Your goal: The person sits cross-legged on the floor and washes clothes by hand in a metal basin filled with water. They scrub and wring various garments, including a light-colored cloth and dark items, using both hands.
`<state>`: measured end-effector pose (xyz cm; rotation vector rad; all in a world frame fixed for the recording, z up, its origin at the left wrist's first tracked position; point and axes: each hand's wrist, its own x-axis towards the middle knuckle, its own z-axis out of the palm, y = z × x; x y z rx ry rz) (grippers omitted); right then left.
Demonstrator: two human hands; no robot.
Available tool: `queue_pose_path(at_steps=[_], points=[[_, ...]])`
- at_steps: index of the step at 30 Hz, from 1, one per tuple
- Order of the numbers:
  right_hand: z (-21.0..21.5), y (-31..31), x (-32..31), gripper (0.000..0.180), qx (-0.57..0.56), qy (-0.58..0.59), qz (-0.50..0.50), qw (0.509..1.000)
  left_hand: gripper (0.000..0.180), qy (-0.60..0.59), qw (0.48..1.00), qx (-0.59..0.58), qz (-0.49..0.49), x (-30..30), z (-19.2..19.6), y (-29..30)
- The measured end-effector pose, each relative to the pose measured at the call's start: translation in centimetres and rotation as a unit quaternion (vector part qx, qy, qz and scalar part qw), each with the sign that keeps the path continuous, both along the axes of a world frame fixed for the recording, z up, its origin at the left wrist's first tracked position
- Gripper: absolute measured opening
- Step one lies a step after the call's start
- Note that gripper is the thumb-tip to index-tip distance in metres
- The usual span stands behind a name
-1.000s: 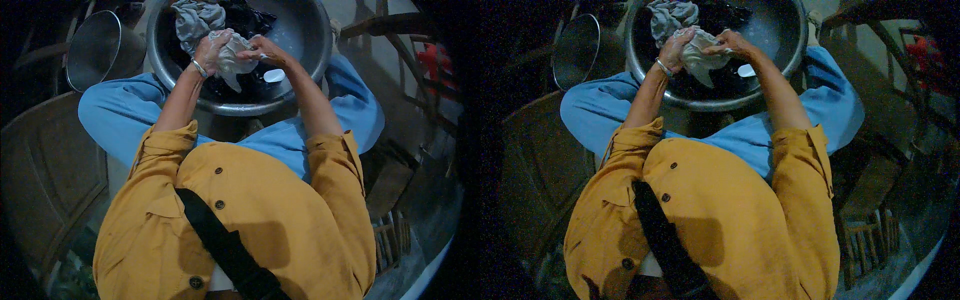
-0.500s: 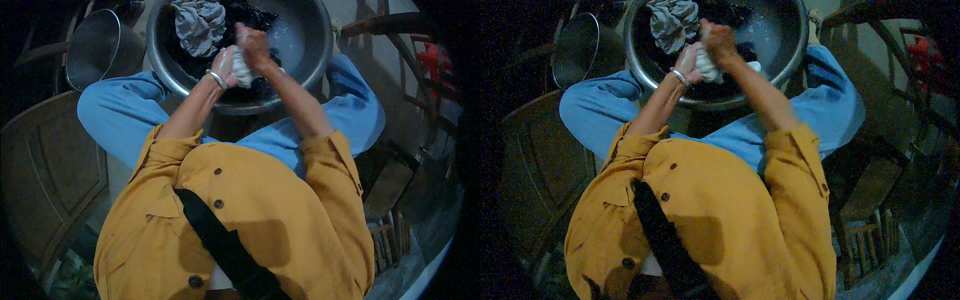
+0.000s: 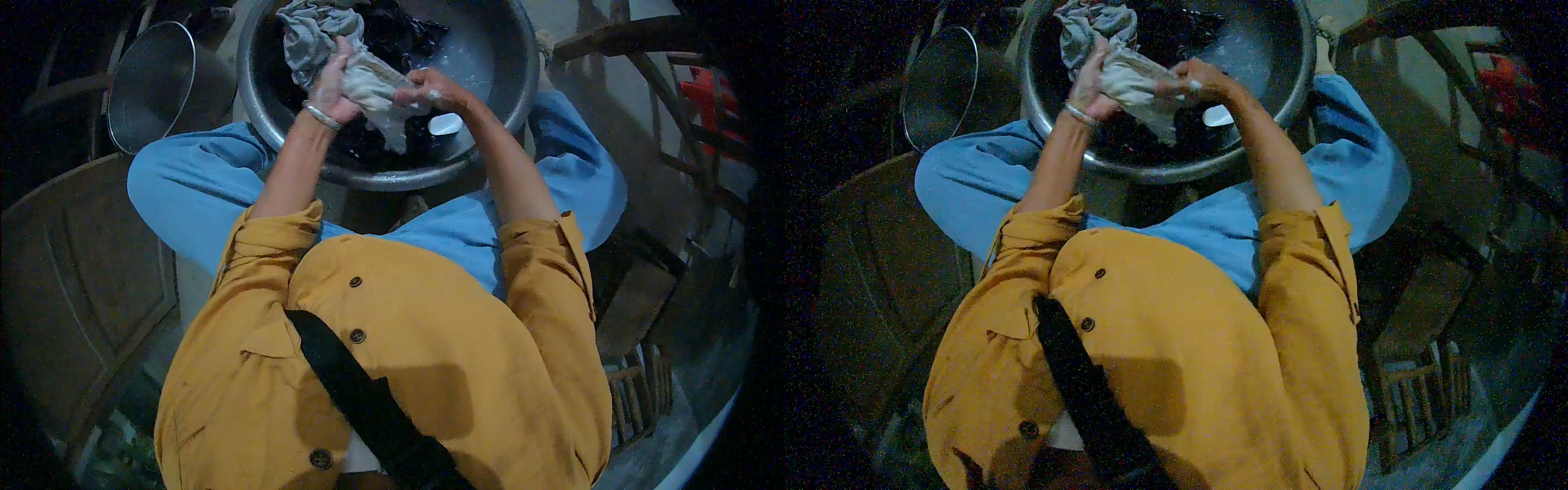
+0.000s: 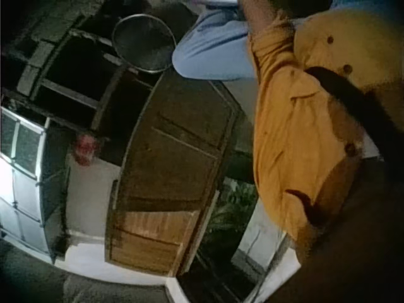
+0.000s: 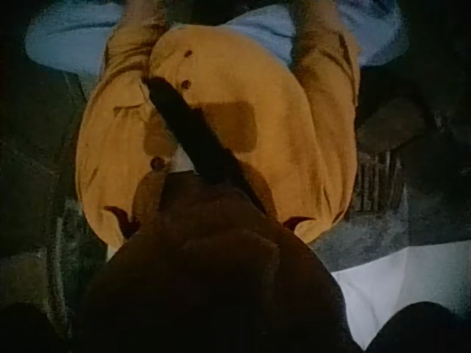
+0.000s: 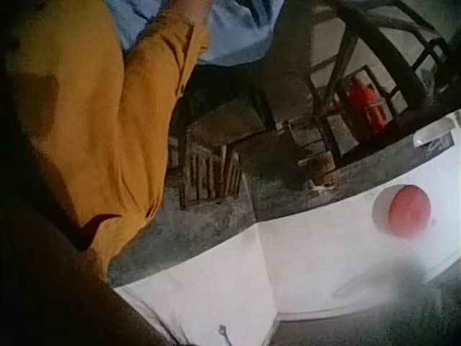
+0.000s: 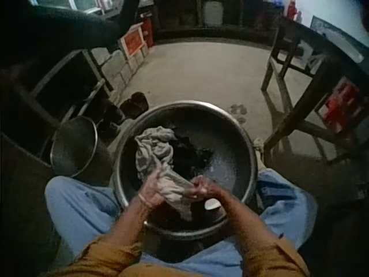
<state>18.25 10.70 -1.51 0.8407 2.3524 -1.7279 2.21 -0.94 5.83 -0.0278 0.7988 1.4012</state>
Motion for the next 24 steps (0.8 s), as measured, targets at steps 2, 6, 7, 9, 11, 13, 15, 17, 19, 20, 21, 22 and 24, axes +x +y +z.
queue_pose_path(at_steps=[2,6,7,9,11,13,15,17,19,20,21,22,24], points=[[-3.2,0.9,1.5,0.030,0.088,0.084,0.031,0.992,0.040,0.005,0.998,0.055,0.036,-1.6,-0.2,0.0],[-4.4,3.3,3.4,0.036,-0.113,0.145,-0.140,0.973,0.035,0.120,0.992,0.011,0.026,-2.0,-0.3,-0.1],[-4.7,4.0,3.7,0.035,-0.182,0.224,-0.185,0.939,0.036,0.111,0.993,0.018,0.021,-1.9,-1.6,0.0],[-0.7,2.2,1.4,0.035,-0.255,0.342,-0.262,0.866,0.039,0.123,0.991,-0.005,0.045,-2.8,-4.3,-1.1],[1.5,1.5,0.3,0.034,-0.148,0.310,-0.267,0.900,0.038,0.151,0.988,-0.009,0.023,-1.4,-3.7,-0.6],[2.4,-0.5,-1.5,0.035,-0.004,0.277,-0.217,0.936,0.045,0.107,0.994,-0.035,-0.013,0.0,-3.4,-0.6],[4.6,-5.5,-4.1,0.035,0.230,0.273,-0.144,0.923,0.044,0.050,0.995,-0.085,-0.032,0.2,-4.5,-0.7],[8.2,-10.2,-5.1,0.034,0.340,0.229,-0.054,0.910,0.046,0.067,0.978,-0.190,-0.055,0.3,-4.3,-1.5],[5.8,-9.8,-5.0,0.031,0.356,0.139,-0.086,0.920,0.044,0.043,0.992,-0.119,0.008,2.4,-6.1,-1.9],[3.7,-7.0,-4.9,0.028,0.346,0.079,-0.124,0.927,0.042,0.028,0.995,-0.085,0.036,3.7,-6.8,-1.9],[0.9,-3.8,-3.4,0.028,0.389,0.062,-0.112,0.912,0.037,0.169,0.973,-0.157,0.021,5.9,-2.3,-0.9],[-0.8,-2.2,-2.8,0.028,0.429,0.052,-0.092,0.897,0.036,0.173,0.974,-0.143,0.011,5.8,-2.3,-0.5],[4.3,-5.4,-3.3,0.021,0.247,0.103,-0.207,0.941,0.034,0.180,0.976,-0.126,0.012,4.3,-3.2,-1.2]])
